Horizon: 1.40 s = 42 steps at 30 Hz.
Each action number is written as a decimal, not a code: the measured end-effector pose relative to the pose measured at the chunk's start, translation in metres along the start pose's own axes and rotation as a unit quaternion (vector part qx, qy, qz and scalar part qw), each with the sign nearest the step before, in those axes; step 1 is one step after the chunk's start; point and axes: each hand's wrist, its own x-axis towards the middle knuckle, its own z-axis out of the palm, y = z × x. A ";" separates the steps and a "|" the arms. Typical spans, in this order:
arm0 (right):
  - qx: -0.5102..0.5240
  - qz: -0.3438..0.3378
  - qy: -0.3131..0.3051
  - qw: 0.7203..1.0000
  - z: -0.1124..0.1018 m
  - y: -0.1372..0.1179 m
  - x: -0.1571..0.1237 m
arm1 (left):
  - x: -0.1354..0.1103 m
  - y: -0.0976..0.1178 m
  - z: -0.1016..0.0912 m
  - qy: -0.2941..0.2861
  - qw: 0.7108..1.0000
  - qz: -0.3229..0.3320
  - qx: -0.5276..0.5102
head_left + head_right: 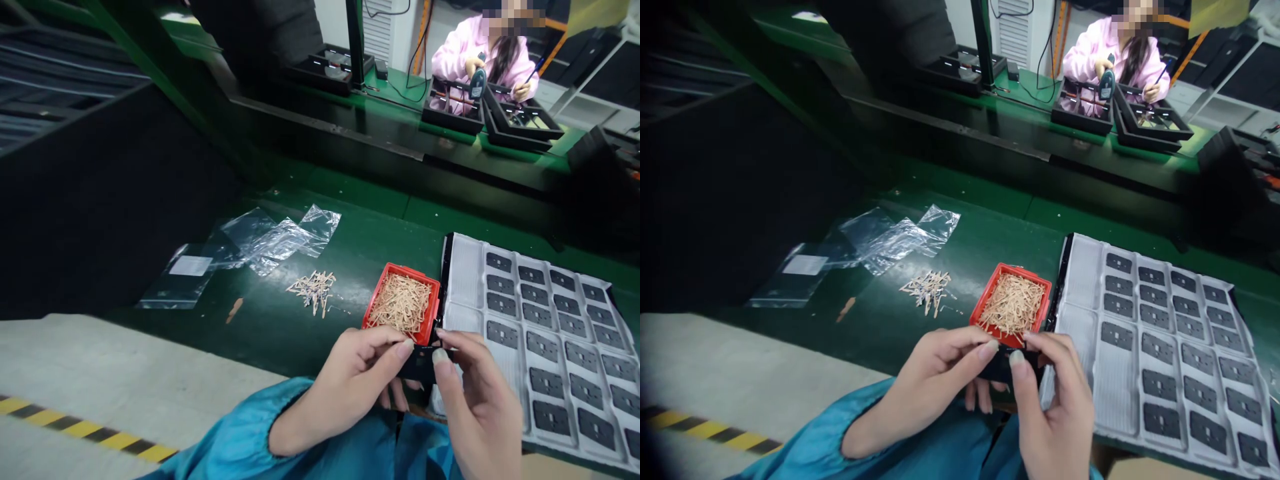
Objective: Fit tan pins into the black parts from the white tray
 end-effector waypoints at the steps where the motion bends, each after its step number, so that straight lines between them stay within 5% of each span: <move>1: -0.002 -0.021 0.006 1.000 0.000 0.001 0.002 | 0.000 0.001 0.001 -0.005 1.000 0.003 0.007; 6: 0.007 -0.074 0.053 0.996 0.008 0.000 0.002 | 0.000 0.002 0.006 -0.005 1.000 -0.002 -0.027; 13: 0.048 0.012 0.087 0.995 0.016 -0.010 -0.012 | 0.002 -0.002 0.010 0.005 0.995 -0.028 -0.093; 23: 0.125 0.047 0.077 0.988 0.014 -0.020 -0.017 | -0.004 0.003 0.011 0.000 0.995 -0.036 -0.088; 42: 0.139 0.060 0.077 0.985 0.011 -0.019 -0.014 | -0.010 0.008 0.009 -0.010 0.994 0.060 0.094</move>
